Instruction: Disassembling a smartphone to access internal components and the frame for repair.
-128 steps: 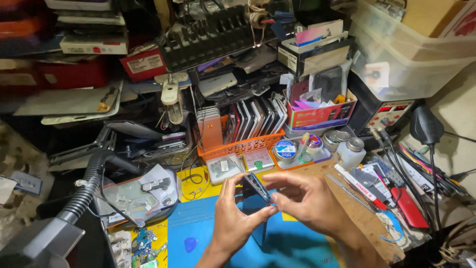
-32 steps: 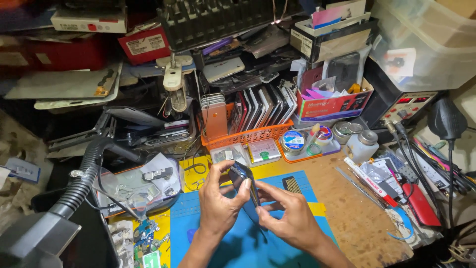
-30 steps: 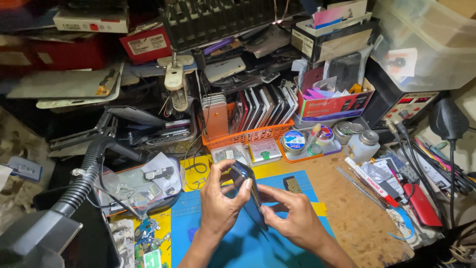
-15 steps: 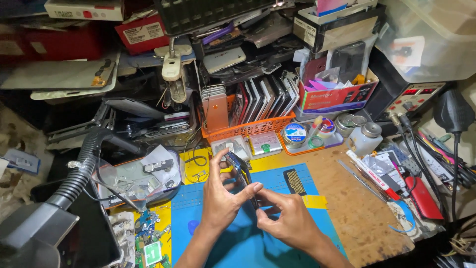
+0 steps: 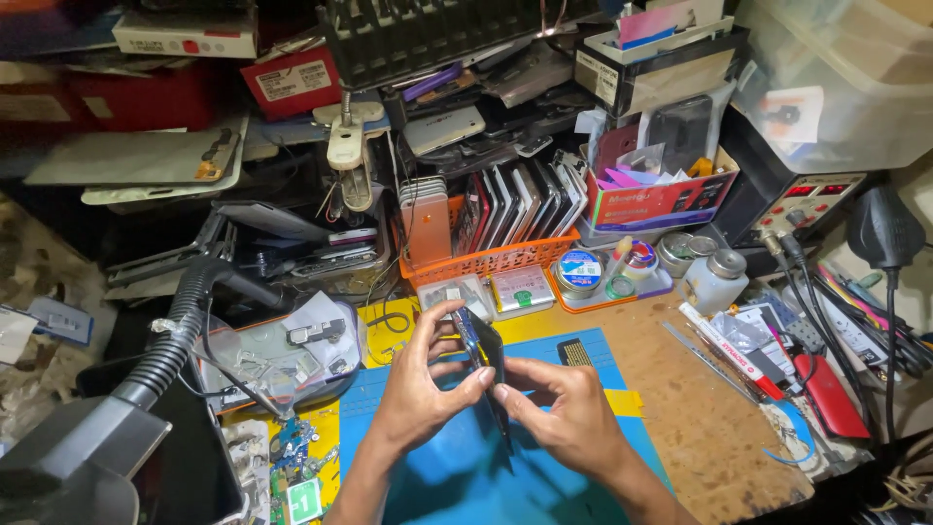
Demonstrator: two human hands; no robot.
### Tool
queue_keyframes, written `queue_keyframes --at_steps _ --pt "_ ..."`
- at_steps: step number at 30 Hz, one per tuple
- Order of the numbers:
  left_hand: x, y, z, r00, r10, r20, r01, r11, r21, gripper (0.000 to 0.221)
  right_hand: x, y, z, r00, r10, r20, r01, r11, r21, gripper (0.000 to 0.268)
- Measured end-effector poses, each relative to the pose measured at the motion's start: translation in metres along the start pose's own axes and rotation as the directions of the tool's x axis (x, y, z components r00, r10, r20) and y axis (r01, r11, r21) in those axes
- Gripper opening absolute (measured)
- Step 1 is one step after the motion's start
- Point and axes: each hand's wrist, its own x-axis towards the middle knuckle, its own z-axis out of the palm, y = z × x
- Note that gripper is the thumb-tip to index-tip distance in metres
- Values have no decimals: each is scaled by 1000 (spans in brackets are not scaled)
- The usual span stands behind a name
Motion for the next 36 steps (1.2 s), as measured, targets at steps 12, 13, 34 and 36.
queue_keyframes --at_steps 12,13,34,36 --pt "-9 24 4 998 -9 -61 13 998 62 60 -1 12 24 990 69 -119 -62 996 60 36" --pt "-9 22 3 998 -8 -64 12 998 63 60 -1 9 24 991 66 -117 -60 996 60 36" --pt "1 -13 8 972 132 -195 -90 973 211 85 -20 39 22 994 -113 4 110 966 -232 53" --pt "0 -11 9 971 124 -207 -78 973 216 83 -33 54 19 996 -73 48 83 964 -253 57"
